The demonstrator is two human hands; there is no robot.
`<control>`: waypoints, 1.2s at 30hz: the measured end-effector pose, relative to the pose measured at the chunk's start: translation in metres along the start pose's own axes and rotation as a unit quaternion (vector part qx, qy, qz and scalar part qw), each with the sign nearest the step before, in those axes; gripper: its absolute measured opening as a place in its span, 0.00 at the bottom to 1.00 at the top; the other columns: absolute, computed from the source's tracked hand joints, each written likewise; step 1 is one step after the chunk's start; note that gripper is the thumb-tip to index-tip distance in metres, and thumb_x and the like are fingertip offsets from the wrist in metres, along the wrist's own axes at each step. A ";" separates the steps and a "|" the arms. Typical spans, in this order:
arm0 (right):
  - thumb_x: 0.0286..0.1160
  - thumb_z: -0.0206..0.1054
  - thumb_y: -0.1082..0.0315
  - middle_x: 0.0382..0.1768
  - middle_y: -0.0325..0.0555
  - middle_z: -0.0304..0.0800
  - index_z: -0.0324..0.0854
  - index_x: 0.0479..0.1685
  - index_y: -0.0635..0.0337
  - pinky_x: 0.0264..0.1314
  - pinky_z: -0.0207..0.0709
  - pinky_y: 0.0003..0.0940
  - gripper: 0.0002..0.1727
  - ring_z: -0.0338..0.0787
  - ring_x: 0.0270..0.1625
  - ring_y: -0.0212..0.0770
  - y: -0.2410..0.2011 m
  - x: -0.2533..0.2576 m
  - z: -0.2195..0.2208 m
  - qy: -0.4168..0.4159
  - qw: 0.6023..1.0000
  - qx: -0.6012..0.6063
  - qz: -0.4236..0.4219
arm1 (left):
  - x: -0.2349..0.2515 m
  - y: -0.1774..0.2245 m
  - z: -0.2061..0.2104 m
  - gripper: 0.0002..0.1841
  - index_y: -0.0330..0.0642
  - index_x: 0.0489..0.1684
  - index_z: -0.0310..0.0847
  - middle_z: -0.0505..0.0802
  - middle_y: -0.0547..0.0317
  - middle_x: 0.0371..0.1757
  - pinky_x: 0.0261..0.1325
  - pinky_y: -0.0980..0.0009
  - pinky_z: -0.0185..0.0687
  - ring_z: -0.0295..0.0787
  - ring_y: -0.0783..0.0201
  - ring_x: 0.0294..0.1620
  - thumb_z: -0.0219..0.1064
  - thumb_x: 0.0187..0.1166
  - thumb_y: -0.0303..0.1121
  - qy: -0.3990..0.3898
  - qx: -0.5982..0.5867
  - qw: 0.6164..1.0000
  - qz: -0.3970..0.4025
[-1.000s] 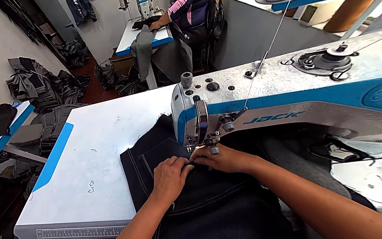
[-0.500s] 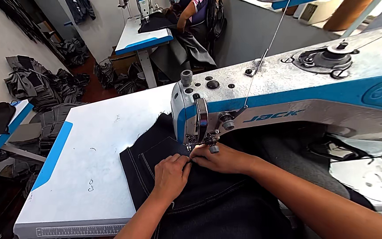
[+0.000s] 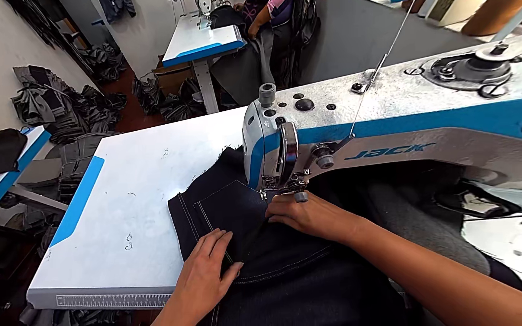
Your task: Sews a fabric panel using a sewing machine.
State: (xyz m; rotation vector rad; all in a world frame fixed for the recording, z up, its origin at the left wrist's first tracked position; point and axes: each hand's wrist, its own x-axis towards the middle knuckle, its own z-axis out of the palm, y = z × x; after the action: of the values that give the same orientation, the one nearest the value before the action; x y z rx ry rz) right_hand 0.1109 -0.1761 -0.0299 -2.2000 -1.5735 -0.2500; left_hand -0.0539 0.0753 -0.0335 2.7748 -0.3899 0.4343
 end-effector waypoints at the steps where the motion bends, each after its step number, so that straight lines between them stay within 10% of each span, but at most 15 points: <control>1: 0.80 0.66 0.61 0.31 0.39 0.89 0.90 0.38 0.53 0.40 0.85 0.37 0.09 0.91 0.37 0.39 0.001 0.000 0.000 0.000 1.000 0.001 -0.003 | -0.005 -0.004 0.002 0.26 0.39 0.62 0.89 0.93 0.49 0.64 0.68 0.62 0.85 0.89 0.52 0.70 0.68 0.76 0.50 0.018 -0.014 1.000 0.011; 13: 0.80 0.64 0.62 0.28 0.39 0.85 0.90 0.37 0.53 0.33 0.81 0.38 0.10 0.89 0.32 0.40 -0.001 0.000 -0.003 -0.007 1.000 -0.018 -0.012 | 0.013 -0.027 0.001 0.12 0.34 0.46 0.93 0.98 0.51 0.38 0.45 0.72 0.92 0.99 0.60 0.41 0.62 0.80 0.29 0.115 0.050 0.978 0.167; 20: 0.77 0.59 0.75 0.30 0.45 0.85 0.89 0.38 0.58 0.25 0.78 0.32 0.11 0.87 0.32 0.43 -0.014 -0.008 -0.003 0.012 0.981 -0.138 -0.136 | 0.008 -0.006 -0.004 0.14 0.26 0.49 0.88 0.97 0.40 0.45 0.51 0.63 0.93 0.99 0.48 0.49 0.56 0.79 0.20 0.016 0.190 0.955 0.226; 25: 0.75 0.59 0.76 0.26 0.45 0.82 0.86 0.29 0.60 0.20 0.75 0.32 0.11 0.85 0.28 0.43 -0.026 -0.006 -0.002 0.008 0.977 -0.176 -0.123 | 0.006 0.021 -0.003 0.14 0.23 0.50 0.88 0.96 0.37 0.45 0.47 0.62 0.93 0.98 0.46 0.50 0.55 0.78 0.19 -0.048 0.330 0.921 0.202; 31: 0.70 0.62 0.81 0.32 0.52 0.87 0.87 0.31 0.67 0.29 0.85 0.35 0.08 0.91 0.33 0.48 -0.051 -0.007 -0.002 -0.059 0.966 -0.242 -0.072 | 0.044 0.008 -0.024 0.13 0.39 0.36 0.92 0.94 0.52 0.26 0.47 0.57 0.91 0.96 0.53 0.35 0.63 0.82 0.35 -0.094 0.132 0.976 0.147; 34: 0.70 0.62 0.81 0.32 0.52 0.86 0.87 0.33 0.67 0.29 0.84 0.35 0.08 0.90 0.33 0.48 -0.051 -0.009 0.001 -0.043 0.972 -0.224 -0.057 | 0.067 -0.008 0.008 0.13 0.47 0.57 0.91 0.95 0.54 0.54 0.69 0.56 0.84 0.91 0.54 0.63 0.63 0.85 0.36 -0.037 0.017 0.985 0.167; 36: 0.70 0.62 0.80 0.37 0.52 0.88 0.90 0.44 0.67 0.36 0.87 0.36 0.12 0.92 0.39 0.48 -0.045 -0.016 0.001 -0.016 0.985 -0.171 -0.022 | 0.073 -0.020 0.026 0.20 0.55 0.74 0.84 0.83 0.52 0.79 0.86 0.38 0.59 0.70 0.48 0.86 0.56 0.90 0.43 -0.088 -0.045 0.980 0.171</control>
State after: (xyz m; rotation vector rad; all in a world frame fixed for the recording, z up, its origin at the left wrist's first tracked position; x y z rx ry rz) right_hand 0.0636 -0.1776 -0.0261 -2.4341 -1.7022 -0.5377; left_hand 0.0260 0.0686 -0.0378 2.6676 -0.9142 0.2381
